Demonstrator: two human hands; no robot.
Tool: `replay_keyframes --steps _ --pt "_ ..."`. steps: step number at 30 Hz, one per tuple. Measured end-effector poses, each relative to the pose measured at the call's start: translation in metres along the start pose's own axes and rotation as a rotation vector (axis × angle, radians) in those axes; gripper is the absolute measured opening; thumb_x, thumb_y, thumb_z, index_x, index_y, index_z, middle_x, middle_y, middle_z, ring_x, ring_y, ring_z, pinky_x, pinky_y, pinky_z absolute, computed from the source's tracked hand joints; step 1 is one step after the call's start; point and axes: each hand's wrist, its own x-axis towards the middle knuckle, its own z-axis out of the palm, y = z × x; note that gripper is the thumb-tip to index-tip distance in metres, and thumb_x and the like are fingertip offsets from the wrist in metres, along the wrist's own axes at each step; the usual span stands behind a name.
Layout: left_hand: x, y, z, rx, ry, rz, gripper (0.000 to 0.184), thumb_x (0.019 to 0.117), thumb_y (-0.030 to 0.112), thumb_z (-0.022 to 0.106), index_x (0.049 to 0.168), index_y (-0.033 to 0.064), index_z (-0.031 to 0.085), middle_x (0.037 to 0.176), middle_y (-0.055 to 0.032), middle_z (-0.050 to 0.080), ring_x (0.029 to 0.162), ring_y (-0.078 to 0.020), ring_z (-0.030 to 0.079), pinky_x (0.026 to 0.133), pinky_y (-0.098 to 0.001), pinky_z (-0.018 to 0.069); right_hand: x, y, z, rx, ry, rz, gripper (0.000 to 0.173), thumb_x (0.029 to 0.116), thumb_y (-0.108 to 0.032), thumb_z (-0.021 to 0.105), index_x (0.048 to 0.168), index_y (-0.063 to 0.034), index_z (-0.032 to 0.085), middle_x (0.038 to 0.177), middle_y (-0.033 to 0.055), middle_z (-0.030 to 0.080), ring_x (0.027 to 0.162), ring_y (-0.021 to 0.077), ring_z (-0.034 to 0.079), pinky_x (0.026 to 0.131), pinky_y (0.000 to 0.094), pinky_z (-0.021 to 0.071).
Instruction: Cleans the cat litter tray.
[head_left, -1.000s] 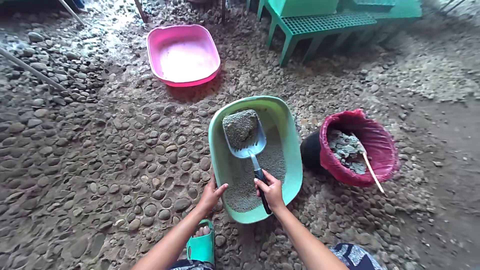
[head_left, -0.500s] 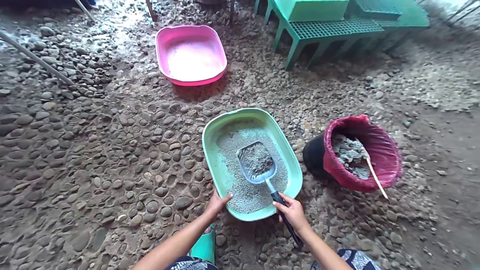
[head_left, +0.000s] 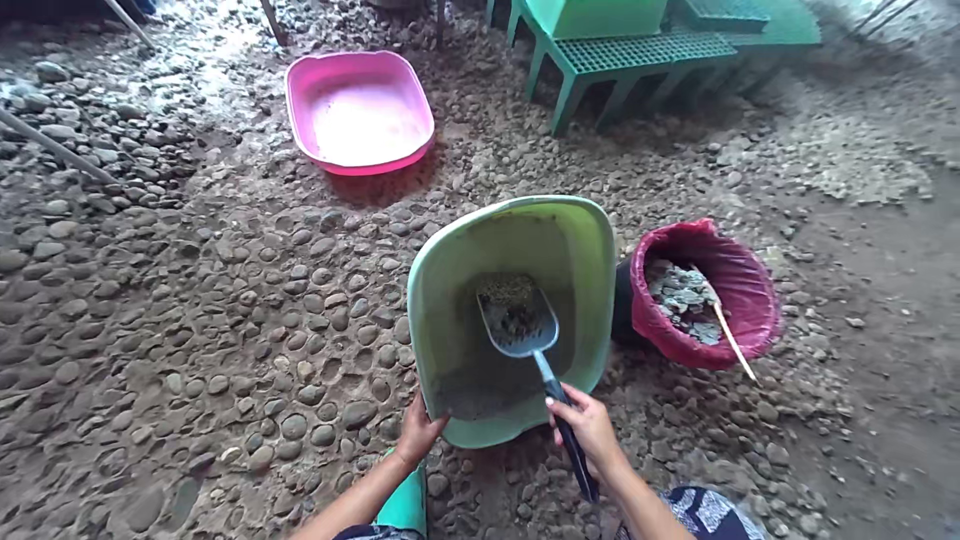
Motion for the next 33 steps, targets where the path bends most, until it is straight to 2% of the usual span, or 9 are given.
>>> replay_keyframes --steps 3,7,11,14,18,20,23,28,33 --pt "0.002 0.005 0.0 -0.126 0.01 -0.075 0.077 0.0832 0.008 0.074 0.147 -0.0125 0.036 0.13 -0.0229 0.063 0.117 -0.0198 0.066 0.103 -0.0355 0.0527 0.021 -0.037 0.019 -0.047 0.006 -0.101 0.044 0.0982 -0.001 0.065 0.14 0.0065 0.055 0.077 0.0086 0.066 0.048 0.0083 0.055 0.045 0.0239 0.0497" --pt "0.013 0.023 -0.003 -0.261 0.019 -0.264 0.084 0.0906 0.002 0.069 0.158 -0.0026 0.019 0.137 -0.0235 0.057 0.114 -0.0239 0.066 0.096 -0.0413 0.0565 0.026 -0.03 0.026 -0.021 -0.008 -0.213 0.046 0.0948 0.0 0.066 0.139 0.0091 0.055 0.077 0.0088 0.068 0.048 0.0078 0.057 0.045 0.0234 0.0516" --pt "0.014 0.015 -0.001 -0.331 0.069 -0.384 0.088 0.0932 0.003 0.068 0.161 0.0048 0.012 0.139 -0.0252 0.055 0.112 -0.0296 0.067 0.091 -0.0466 0.058 0.017 -0.013 0.015 -0.062 -0.046 -0.119 0.045 0.0945 0.001 0.067 0.138 0.0077 0.057 0.078 0.0086 0.069 0.048 0.0089 0.057 0.044 0.0244 0.0508" --pt "0.011 0.009 0.002 -0.317 0.064 -0.403 0.097 0.0902 0.007 0.074 0.162 0.0056 0.009 0.145 -0.0255 0.051 0.121 -0.0311 0.063 0.099 -0.0475 0.0554 0.017 -0.002 0.006 -0.074 -0.03 -0.103 0.045 0.095 0.002 0.065 0.139 0.0083 0.056 0.078 0.0097 0.069 0.047 0.0093 0.057 0.043 0.0245 0.0504" --pt "0.003 0.012 0.01 -0.353 0.017 -0.49 0.099 0.0911 0.002 0.073 0.162 0.0089 0.004 0.141 -0.0261 0.053 0.112 -0.0322 0.066 0.089 -0.0471 0.0585 0.013 0.002 0.001 -0.101 -0.023 -0.063 0.041 0.0945 0.003 0.066 0.135 0.0092 0.059 0.075 0.0088 0.068 0.046 0.009 0.055 0.042 0.0238 0.049" --pt "0.002 0.014 0.014 -0.408 0.043 -0.511 0.095 0.0913 -0.005 0.067 0.162 0.0095 0.005 0.141 -0.026 0.053 0.111 -0.0324 0.066 0.088 -0.0466 0.0586 0.011 0.004 -0.001 -0.098 -0.023 -0.035 0.042 0.0962 0.002 0.065 0.137 0.0087 0.057 0.075 0.0089 0.067 0.046 0.0098 0.055 0.043 0.0245 0.0495" --pt "0.008 0.03 0.011 -0.43 0.095 -0.521 0.087 0.088 -0.011 0.061 0.16 0.0083 0.015 0.13 -0.0261 0.059 0.099 -0.0328 0.069 0.078 -0.0468 0.0598 0.005 -0.004 -0.009 -0.111 -0.076 0.03 0.04 0.0972 -0.001 0.064 0.136 0.0066 0.058 0.072 0.0072 0.065 0.046 0.0103 0.056 0.043 0.0253 0.0498" --pt "0.015 0.085 -0.015 -0.42 0.086 -0.529 0.057 0.0963 -0.001 0.057 0.148 0.0038 0.034 0.1 -0.0193 0.068 0.075 -0.0242 0.069 0.063 -0.0385 0.0587 -0.019 -0.077 -0.046 0.061 -0.081 0.015 0.03 0.1022 -0.005 0.05 0.13 0.0024 0.057 0.07 0.0039 0.064 0.048 0.0076 0.057 0.043 0.0216 0.0492" --pt "0.022 0.132 -0.038 -0.499 0.031 -0.541 0.04 0.104 0.008 0.046 0.143 0.0022 0.037 0.1 -0.0179 0.068 0.078 -0.0243 0.072 0.068 -0.038 0.0621 -0.029 -0.132 -0.11 0.184 0.026 -0.129 0.036 0.1043 -0.023 0.031 0.125 -0.0108 0.057 0.067 -0.0029 0.061 0.045 0.0034 0.054 0.039 0.018 0.0473"
